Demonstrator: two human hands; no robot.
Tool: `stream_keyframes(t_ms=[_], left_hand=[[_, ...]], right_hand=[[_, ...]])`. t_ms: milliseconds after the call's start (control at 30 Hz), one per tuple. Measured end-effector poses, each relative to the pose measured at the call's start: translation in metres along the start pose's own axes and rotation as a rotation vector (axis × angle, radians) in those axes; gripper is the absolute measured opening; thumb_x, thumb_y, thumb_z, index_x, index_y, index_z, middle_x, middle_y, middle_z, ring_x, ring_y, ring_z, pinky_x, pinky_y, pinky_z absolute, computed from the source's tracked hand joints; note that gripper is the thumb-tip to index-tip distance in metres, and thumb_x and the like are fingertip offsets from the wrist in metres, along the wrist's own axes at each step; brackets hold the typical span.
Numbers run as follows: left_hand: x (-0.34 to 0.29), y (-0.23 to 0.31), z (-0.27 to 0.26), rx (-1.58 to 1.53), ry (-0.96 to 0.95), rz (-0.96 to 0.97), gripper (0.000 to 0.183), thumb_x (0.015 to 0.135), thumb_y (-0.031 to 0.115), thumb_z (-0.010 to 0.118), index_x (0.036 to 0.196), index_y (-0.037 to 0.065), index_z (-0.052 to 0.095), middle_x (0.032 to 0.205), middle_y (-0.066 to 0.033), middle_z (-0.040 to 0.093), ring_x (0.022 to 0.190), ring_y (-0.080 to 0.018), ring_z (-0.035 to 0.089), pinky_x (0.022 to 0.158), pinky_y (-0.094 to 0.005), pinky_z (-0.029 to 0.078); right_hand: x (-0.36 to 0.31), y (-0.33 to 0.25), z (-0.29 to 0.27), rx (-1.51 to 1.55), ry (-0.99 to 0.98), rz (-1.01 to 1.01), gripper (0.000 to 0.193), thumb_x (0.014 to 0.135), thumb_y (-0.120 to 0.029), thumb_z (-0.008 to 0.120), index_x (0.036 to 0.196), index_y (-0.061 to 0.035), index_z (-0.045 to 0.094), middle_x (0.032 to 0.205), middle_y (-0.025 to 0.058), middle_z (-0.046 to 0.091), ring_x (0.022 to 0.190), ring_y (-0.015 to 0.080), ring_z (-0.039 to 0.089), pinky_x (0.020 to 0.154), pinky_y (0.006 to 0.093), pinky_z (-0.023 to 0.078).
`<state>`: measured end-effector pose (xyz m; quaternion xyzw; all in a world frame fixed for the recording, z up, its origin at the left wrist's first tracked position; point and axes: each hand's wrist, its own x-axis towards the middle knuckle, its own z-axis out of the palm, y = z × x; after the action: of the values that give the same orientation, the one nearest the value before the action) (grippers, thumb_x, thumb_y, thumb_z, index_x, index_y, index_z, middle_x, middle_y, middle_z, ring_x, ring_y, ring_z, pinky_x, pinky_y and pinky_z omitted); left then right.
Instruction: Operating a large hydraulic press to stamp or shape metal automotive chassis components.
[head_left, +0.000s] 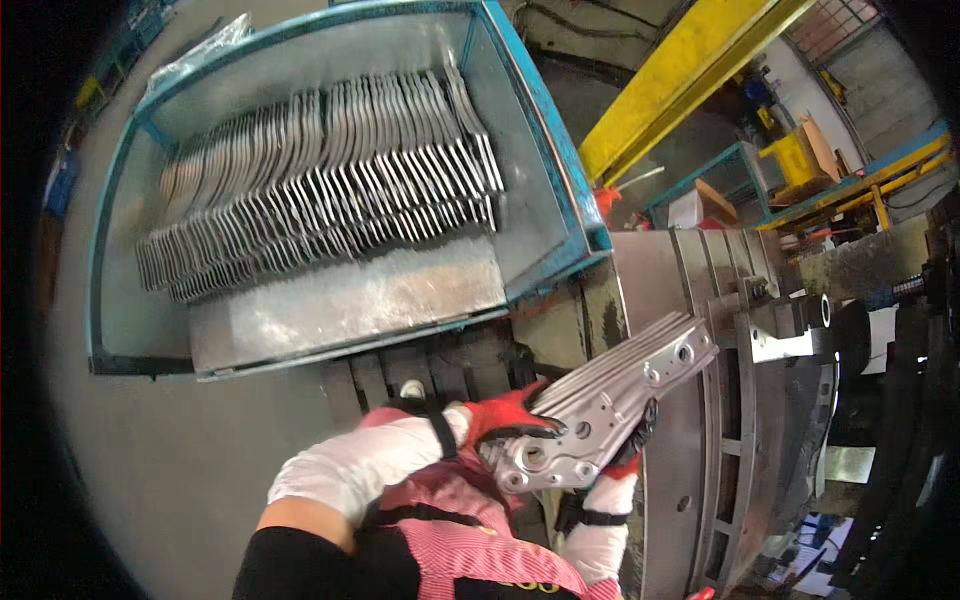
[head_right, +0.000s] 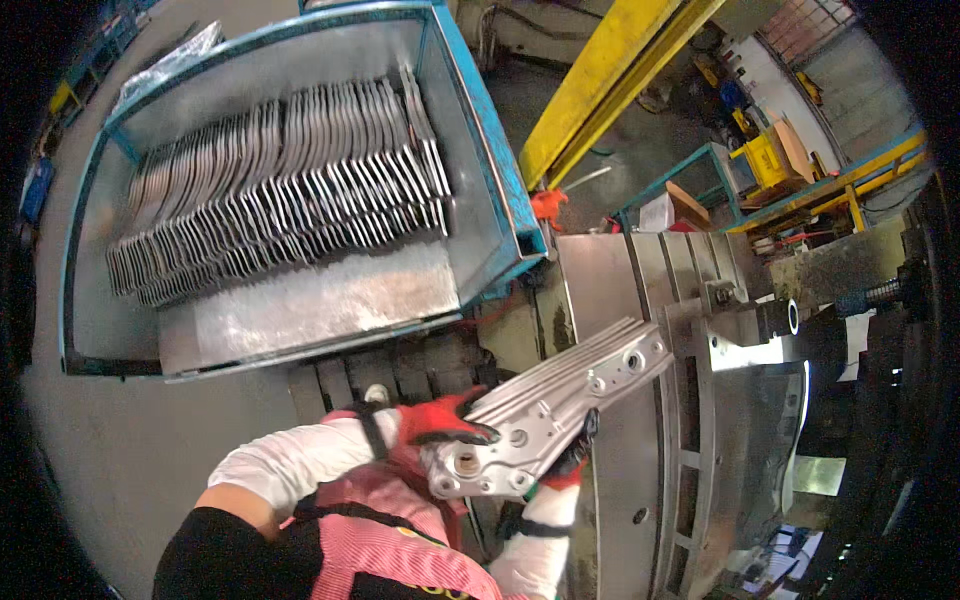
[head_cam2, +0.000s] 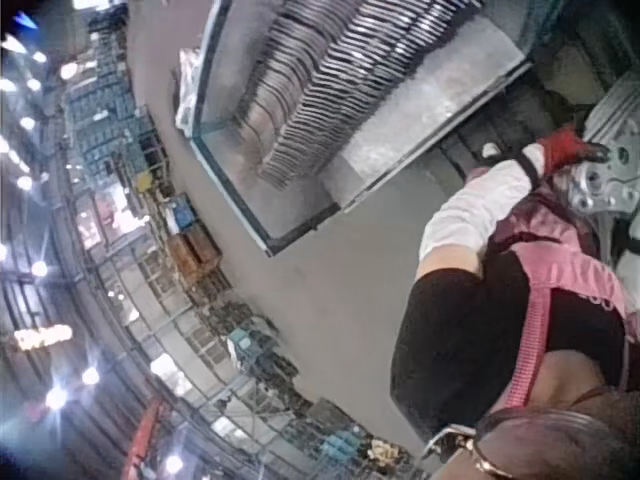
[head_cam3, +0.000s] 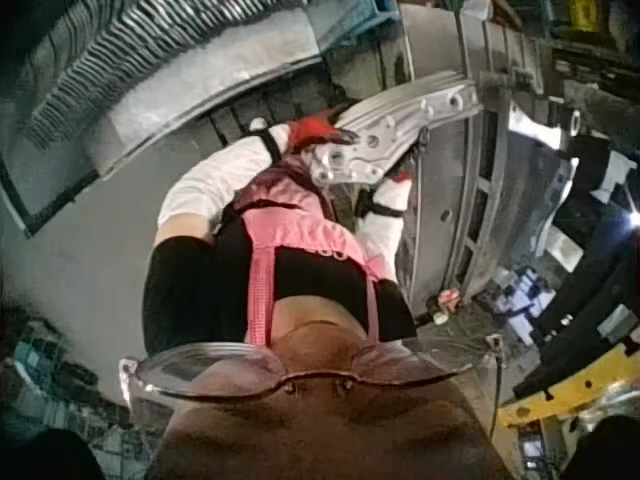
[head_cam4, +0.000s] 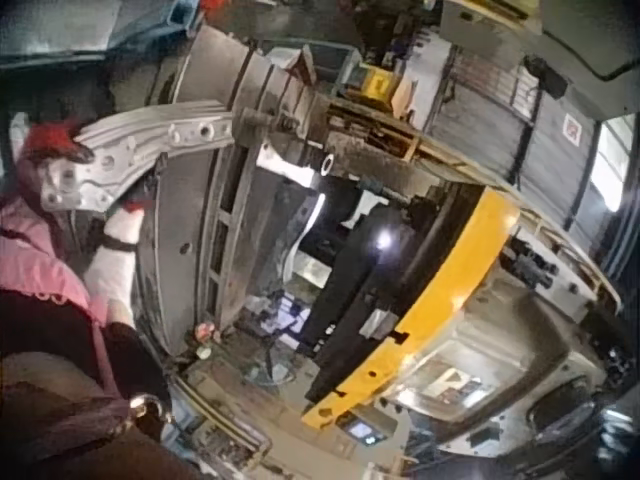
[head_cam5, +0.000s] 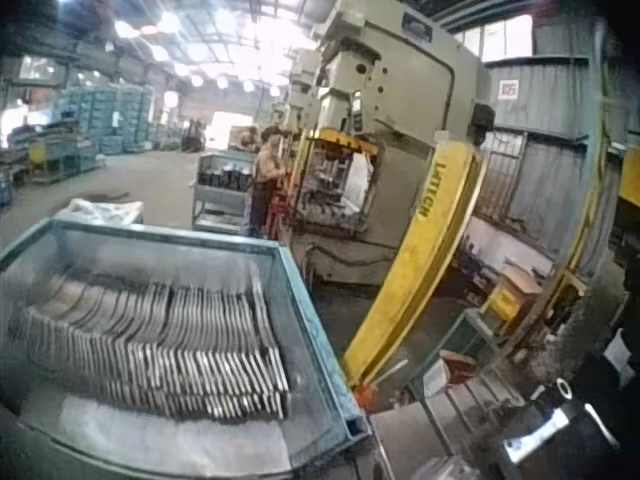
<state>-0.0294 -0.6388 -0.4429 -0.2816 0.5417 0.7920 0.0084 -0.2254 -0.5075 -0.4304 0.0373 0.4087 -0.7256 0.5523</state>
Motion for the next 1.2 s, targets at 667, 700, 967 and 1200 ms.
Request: stream_keyframes(t_ms=[667, 700, 967, 1200], left_hand=[[-0.045, -0.036, 0.022, 0.157, 0.265, 0.300, 0.107, 0.060, 0.046, 0.076, 0.140, 0.007, 0.016, 0.134, -0.0201, 0.037, 0.126, -0.0377, 0.030, 0.105, -0.0430, 0.024], [-0.056, -0.031, 0.019, 0.169, 0.307, 0.373, 0.106, 0.060, 0.041, 0.077, 0.140, 0.006, 0.017, 0.136, -0.0213, 0.033, 0.124, -0.0357, 0.033, 0.105, -0.0426, 0.024], [-0.140, -0.028, -0.037, 0.112, 0.487, 0.728, 0.100, 0.065, 0.029, 0.077, 0.140, 0.004, 0.016, 0.142, -0.0171, 0.023, 0.131, -0.0280, 0.024, 0.107, -0.0387, 0.019], [-0.242, -0.076, -0.139, -0.147, 0.662, 0.770, 0.092, 0.071, 0.017, 0.074, 0.140, 0.002, 0.015, 0.144, -0.0119, 0.023, 0.131, -0.0175, 0.022, 0.107, -0.0316, 0.020]], right_hand=[[-0.001, -0.012, -0.005, -0.323, -0.132, -0.311, 0.058, 0.090, -0.041, 0.043, 0.132, -0.0034, 0.030, 0.127, 0.0161, 0.041, 0.113, 0.0259, 0.046, 0.094, 0.0408, 0.041], [0.001, -0.011, 0.005, -0.338, -0.164, -0.325, 0.058, 0.090, -0.041, 0.043, 0.132, -0.0034, 0.029, 0.127, 0.0162, 0.042, 0.112, 0.0261, 0.047, 0.094, 0.0409, 0.041], [0.018, 0.054, 0.119, -0.433, -0.475, -0.314, 0.060, 0.089, -0.042, 0.043, 0.132, -0.0029, 0.029, 0.126, 0.0168, 0.043, 0.112, 0.0272, 0.048, 0.094, 0.0417, 0.042], [0.035, 0.200, 0.257, -0.570, -0.750, -0.057, 0.061, 0.089, -0.043, 0.043, 0.132, -0.0024, 0.028, 0.124, 0.0174, 0.044, 0.111, 0.0282, 0.049, 0.094, 0.0424, 0.042]])
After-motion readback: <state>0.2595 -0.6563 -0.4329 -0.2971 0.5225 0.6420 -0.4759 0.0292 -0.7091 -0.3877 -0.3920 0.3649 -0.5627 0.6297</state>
